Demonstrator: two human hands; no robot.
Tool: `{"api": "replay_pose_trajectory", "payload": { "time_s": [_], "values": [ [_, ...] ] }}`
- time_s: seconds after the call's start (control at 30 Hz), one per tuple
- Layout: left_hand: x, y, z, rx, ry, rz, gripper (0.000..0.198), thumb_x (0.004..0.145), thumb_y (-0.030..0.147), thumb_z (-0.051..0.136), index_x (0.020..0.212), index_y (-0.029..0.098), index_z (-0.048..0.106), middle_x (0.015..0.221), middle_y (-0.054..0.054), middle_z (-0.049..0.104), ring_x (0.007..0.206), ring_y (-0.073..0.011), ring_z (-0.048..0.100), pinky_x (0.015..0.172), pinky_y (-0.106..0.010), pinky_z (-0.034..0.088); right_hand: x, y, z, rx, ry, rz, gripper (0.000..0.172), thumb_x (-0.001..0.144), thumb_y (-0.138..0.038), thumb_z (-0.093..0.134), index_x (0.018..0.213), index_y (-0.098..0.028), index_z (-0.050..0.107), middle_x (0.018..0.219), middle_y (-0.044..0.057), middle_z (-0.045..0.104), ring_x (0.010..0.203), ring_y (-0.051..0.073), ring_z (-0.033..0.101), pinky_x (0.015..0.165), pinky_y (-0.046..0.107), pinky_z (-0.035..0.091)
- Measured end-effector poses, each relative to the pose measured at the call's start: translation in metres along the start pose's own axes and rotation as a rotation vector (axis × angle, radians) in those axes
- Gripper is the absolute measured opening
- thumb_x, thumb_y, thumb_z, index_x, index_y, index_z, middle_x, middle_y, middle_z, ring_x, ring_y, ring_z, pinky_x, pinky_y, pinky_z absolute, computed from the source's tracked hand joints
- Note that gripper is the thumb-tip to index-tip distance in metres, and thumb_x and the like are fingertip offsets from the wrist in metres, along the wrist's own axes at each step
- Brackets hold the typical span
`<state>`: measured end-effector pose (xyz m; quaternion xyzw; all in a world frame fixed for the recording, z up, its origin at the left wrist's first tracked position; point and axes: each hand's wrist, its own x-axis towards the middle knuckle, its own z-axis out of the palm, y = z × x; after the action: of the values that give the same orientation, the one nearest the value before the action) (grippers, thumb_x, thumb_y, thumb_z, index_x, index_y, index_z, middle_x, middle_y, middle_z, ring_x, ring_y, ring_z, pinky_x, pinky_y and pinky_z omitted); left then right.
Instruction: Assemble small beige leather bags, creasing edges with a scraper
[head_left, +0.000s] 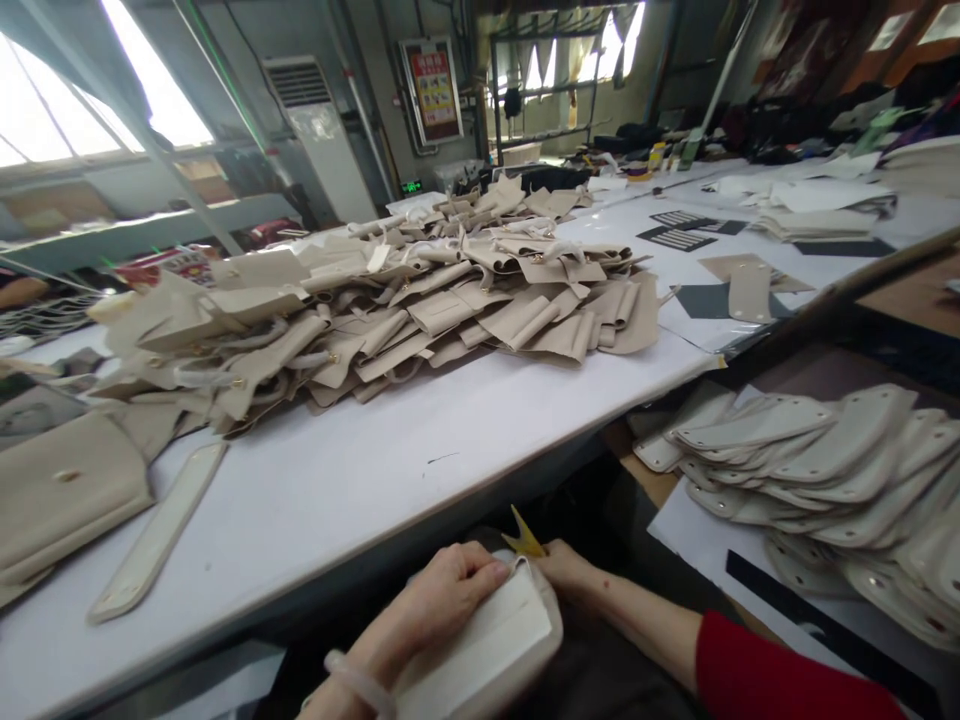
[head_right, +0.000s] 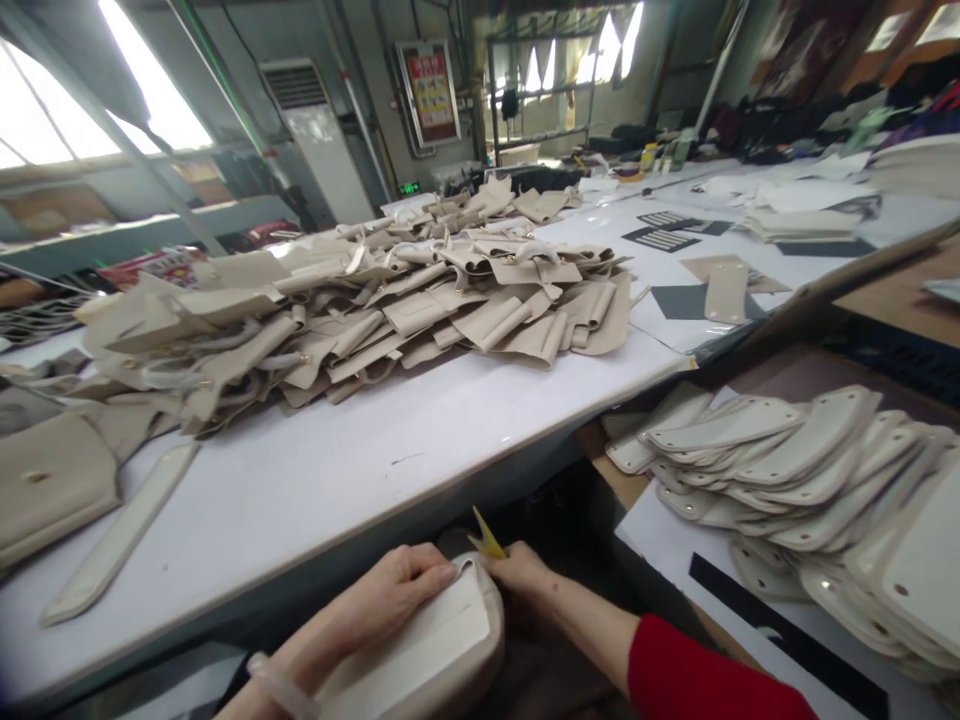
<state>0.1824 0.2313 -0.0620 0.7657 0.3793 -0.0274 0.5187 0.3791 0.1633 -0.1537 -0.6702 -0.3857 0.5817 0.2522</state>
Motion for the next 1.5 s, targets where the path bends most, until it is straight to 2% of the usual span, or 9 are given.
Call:
{"api": "replay_pose_trajectory", "payload": {
  "time_s": [0.13, 0.2, 0.3, 0.37, 0.43, 0.53, 0.63, 0.93, 1.5],
  "values": [
    [-0.002, 0.002, -0.001, -0.003, -0.004, -0.011, 0.047, 0.092, 0.053, 0.045, 0.074, 0.015, 0.068, 0.075, 0.000, 0.058, 0.067, -0.0132, 0.045, 0.063, -0.024, 0.036, -0.016, 0.001, -0.070, -0.122, -0.026, 0.072, 0.046, 0.086, -0.059, 0.060, 0.095, -0.014, 0.061, 0.047, -0.005, 0.055, 0.032, 0.011, 0.048, 0.033, 0.020, 0.034],
    [-0.002, 0.002, -0.001, -0.027, -0.020, -0.040, 0.048, 0.090, 0.054, 0.048, 0.075, 0.014, 0.070, 0.068, 0.001, 0.055, 0.062, -0.0123, 0.041, 0.058, -0.024, 0.033, -0.027, -0.007, -0.096, -0.137, -0.185, 0.113, 0.056, 0.083, -0.071, 0.054, 0.086, -0.015, 0.060, 0.046, -0.001, 0.058, 0.032, 0.014, 0.052, 0.031, 0.021, 0.035],
    [-0.002, 0.004, -0.002, -0.062, -0.021, -0.058, 0.046, 0.088, 0.054, 0.052, 0.077, 0.013, 0.073, 0.063, 0.002, 0.053, 0.059, -0.0111, 0.038, 0.055, -0.024, 0.031, -0.037, -0.031, -0.108, -0.259, -0.608, 0.134, 0.061, 0.079, -0.077, 0.050, 0.077, -0.017, 0.059, 0.053, 0.003, 0.063, 0.041, 0.018, 0.061, 0.037, 0.025, 0.047],
    [-0.002, 0.006, -0.002, -0.081, 0.005, -0.037, 0.042, 0.086, 0.053, 0.057, 0.089, 0.015, 0.075, 0.066, 0.002, 0.057, 0.060, -0.0112, 0.040, 0.056, -0.024, 0.031, -0.036, -0.050, -0.101, -0.467, -0.685, 0.033, 0.055, 0.081, -0.071, 0.052, 0.083, -0.018, 0.062, 0.060, 0.003, 0.067, 0.049, 0.019, 0.065, 0.043, 0.026, 0.050],
    [-0.001, 0.006, -0.001, -0.093, 0.051, -0.023, 0.043, 0.083, 0.050, 0.063, 0.111, 0.019, 0.073, 0.071, 0.002, 0.061, 0.062, -0.0117, 0.045, 0.056, -0.023, 0.033, -0.033, -0.067, -0.089, -0.665, -0.519, -0.127, 0.049, 0.081, -0.066, 0.056, 0.089, -0.018, 0.063, 0.073, 0.005, 0.071, 0.060, 0.021, 0.069, 0.049, 0.025, 0.049],
    [0.001, 0.002, 0.004, -0.120, 0.140, -0.053, 0.068, 0.078, 0.046, 0.071, 0.139, 0.023, 0.053, 0.075, 0.003, 0.064, 0.064, -0.0131, 0.052, 0.056, -0.022, 0.037, -0.029, -0.086, -0.079, -0.862, -0.198, -0.350, 0.048, 0.090, -0.062, 0.046, 0.089, -0.016, 0.063, 0.089, 0.012, 0.073, 0.084, 0.028, 0.069, 0.065, 0.030, 0.044],
    [0.002, -0.001, 0.008, -0.162, 0.185, -0.082, 0.086, 0.076, 0.044, 0.074, 0.150, 0.023, 0.035, 0.074, 0.004, 0.066, 0.064, -0.0143, 0.056, 0.058, -0.023, 0.041, -0.025, -0.098, -0.076, -1.055, -0.056, -0.546, 0.054, 0.099, -0.055, 0.032, 0.079, -0.017, 0.064, 0.085, 0.014, 0.073, 0.086, 0.031, 0.069, 0.068, 0.033, 0.037],
    [-0.009, 0.022, -0.001, -0.035, 0.193, 0.038, 0.051, 0.084, 0.032, 0.066, 0.134, 0.033, 0.058, 0.078, 0.006, 0.068, 0.063, -0.0109, 0.049, 0.061, -0.021, 0.036, -0.007, -0.110, -0.065, -1.310, -0.105, -0.854, 0.056, 0.101, -0.053, 0.031, 0.072, -0.018, 0.065, 0.072, 0.008, 0.074, 0.066, 0.022, 0.069, 0.054, 0.030, 0.018],
    [-0.011, 0.022, 0.000, 0.062, 0.174, 0.081, 0.042, 0.091, 0.033, 0.059, 0.133, 0.038, 0.058, 0.085, 0.006, 0.074, 0.066, -0.0123, 0.060, 0.064, -0.021, 0.037, -0.008, -0.107, -0.059, -1.366, -0.140, -0.913, 0.058, 0.103, -0.049, 0.026, 0.075, -0.018, 0.065, 0.069, 0.009, 0.073, 0.060, 0.020, 0.067, 0.053, 0.028, 0.022]
  ]
}}
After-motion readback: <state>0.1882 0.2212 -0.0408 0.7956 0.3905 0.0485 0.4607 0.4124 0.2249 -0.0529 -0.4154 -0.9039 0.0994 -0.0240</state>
